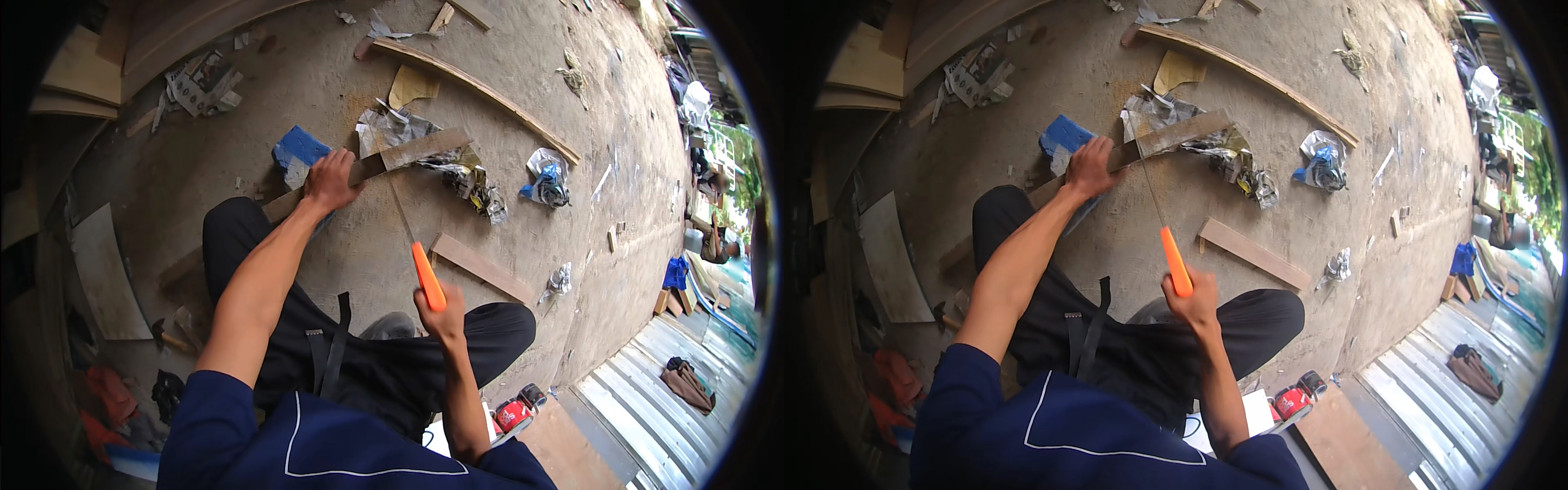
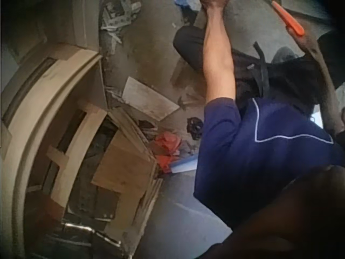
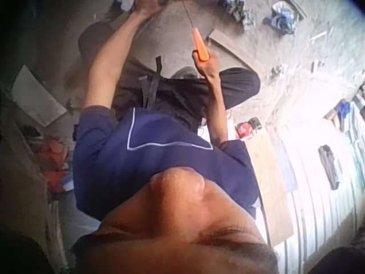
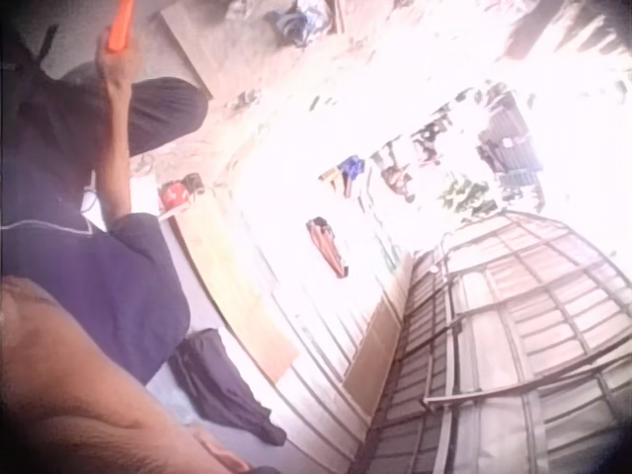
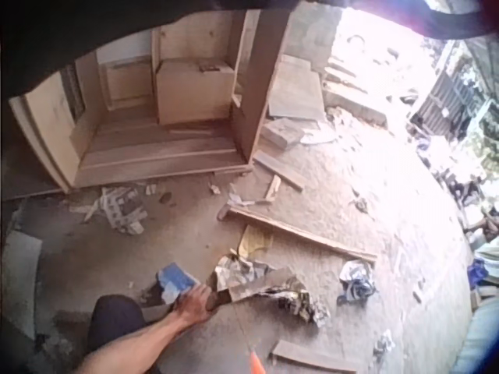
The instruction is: The person sits on the floor and uses a hand saw to cut a small wooden plank. They hold the wood steady with one hand and saw with the other, then stack the cut pieces.
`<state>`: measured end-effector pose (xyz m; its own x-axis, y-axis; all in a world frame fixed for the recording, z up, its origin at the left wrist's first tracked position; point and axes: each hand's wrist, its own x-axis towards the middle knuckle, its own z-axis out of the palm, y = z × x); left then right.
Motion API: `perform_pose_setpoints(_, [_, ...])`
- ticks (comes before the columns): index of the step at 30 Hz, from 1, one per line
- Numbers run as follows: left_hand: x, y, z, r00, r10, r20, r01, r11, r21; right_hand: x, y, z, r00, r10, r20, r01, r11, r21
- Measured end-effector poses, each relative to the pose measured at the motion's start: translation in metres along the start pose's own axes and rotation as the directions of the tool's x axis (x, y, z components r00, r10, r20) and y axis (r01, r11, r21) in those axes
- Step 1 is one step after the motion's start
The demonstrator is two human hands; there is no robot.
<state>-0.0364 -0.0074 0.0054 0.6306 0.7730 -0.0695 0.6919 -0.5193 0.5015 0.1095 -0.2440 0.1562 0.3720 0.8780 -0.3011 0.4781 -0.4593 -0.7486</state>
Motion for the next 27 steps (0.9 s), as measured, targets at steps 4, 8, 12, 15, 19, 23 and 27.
perform_pose_setpoints(4, [0.005, -0.001, 0.01, 1.0, -0.004, -0.011, 0.004, 1.0, -0.021, 0.096, -0.018, 0.036, 0.999, -0.003, -0.043, 0.005, 0.999, 0.047])
perform_pose_setpoints(8, [0.002, -0.004, 0.007, 0.997, 0.024, -0.071, -0.024, 1.0, 0.003, 0.059, 0.001, 0.022, 1.0, 0.03, 0.001, -0.03, 0.997, 0.071])
perform_pose_setpoints(12, [0.002, -0.001, -0.001, 0.999, 0.028, -0.044, -0.029, 0.999, -0.02, 0.008, -0.003, 0.002, 0.998, 0.064, 0.026, -0.067, 0.989, 0.133])
perform_pose_setpoints(15, [0.003, 0.0, 0.002, 0.995, 0.041, -0.092, -0.045, 0.998, -0.036, 0.049, -0.01, 0.014, 1.0, 0.007, -0.01, -0.007, 0.999, 0.033])
perform_pose_setpoints(19, [0.004, -0.001, 0.006, 0.994, 0.047, -0.099, -0.05, 0.999, -0.019, 0.092, -0.027, 0.028, 1.0, 0.028, -0.001, -0.028, 0.999, 0.045])
perform_pose_setpoints(23, [0.002, -0.006, 0.005, 0.995, 0.032, -0.095, -0.032, 0.999, 0.0, 0.018, 0.0, 0.007, 1.0, 0.015, 0.005, -0.016, 0.993, 0.117])
perform_pose_setpoints(27, [-0.005, 0.001, 0.002, 0.997, 0.035, -0.062, -0.036, 0.999, -0.009, -0.006, -0.019, -0.007, 0.997, 0.064, 0.029, -0.065, 0.998, 0.012])
